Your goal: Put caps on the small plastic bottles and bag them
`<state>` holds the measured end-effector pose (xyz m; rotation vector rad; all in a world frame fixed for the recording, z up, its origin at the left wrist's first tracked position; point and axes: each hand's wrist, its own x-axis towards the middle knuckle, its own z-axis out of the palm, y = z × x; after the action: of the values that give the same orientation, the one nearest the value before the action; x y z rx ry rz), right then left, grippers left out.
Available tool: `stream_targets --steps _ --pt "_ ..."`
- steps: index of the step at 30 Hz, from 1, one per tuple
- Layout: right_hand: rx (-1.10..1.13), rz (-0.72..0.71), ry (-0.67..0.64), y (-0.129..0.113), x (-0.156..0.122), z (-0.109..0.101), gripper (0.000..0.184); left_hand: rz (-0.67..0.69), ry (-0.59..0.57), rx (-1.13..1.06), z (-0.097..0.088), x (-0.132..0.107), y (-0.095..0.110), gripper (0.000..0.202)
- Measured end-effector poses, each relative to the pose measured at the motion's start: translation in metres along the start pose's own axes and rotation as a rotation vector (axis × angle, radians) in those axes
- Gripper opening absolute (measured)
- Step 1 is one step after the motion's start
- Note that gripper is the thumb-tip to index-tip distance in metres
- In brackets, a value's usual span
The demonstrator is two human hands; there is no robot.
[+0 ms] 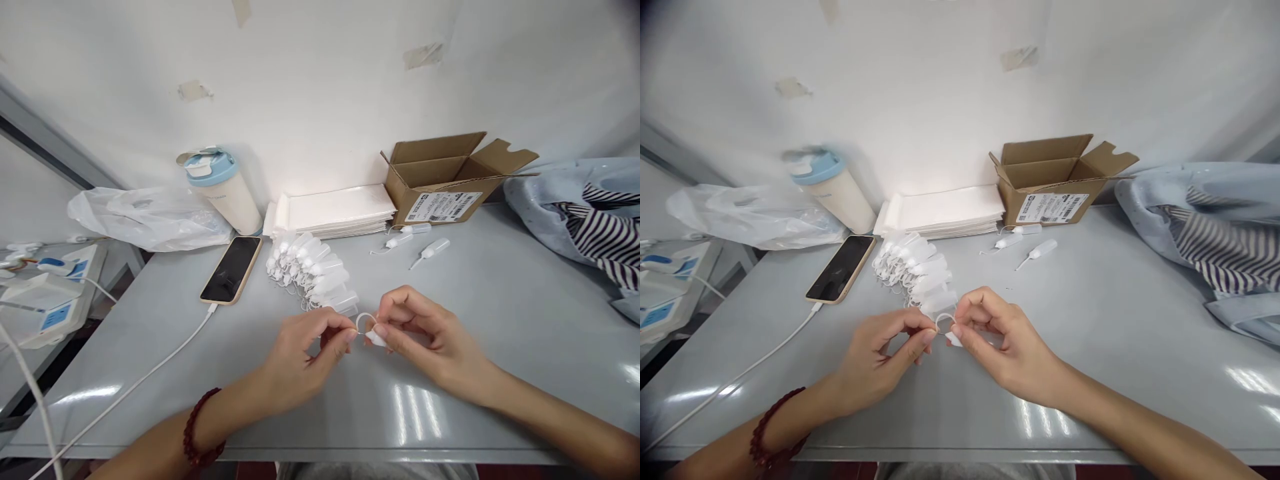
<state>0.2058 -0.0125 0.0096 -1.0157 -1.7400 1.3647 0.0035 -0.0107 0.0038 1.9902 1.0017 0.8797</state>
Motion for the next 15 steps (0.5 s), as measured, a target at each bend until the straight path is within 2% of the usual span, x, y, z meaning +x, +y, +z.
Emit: stream_targets --steps 6,12,15 --pt "0.020 0.011 -0.025 0.0002 -0.0004 -0.0010 0.008 0.047 -0.018 0.005 0.0017 -0.0006 -0.0015 0.013" --pt "0.031 0.002 -0.037 0.0053 -0.0030 0.0013 0.007 0.015 -0.036 -0.005 0.0053 -0.0003 0.0001 0.014" --pt "0.015 0.000 -0.052 0.0055 -0.0034 0.0014 0.007 -0.055 -0.072 -0.037 0.0045 0.0007 0.0018 0.016"
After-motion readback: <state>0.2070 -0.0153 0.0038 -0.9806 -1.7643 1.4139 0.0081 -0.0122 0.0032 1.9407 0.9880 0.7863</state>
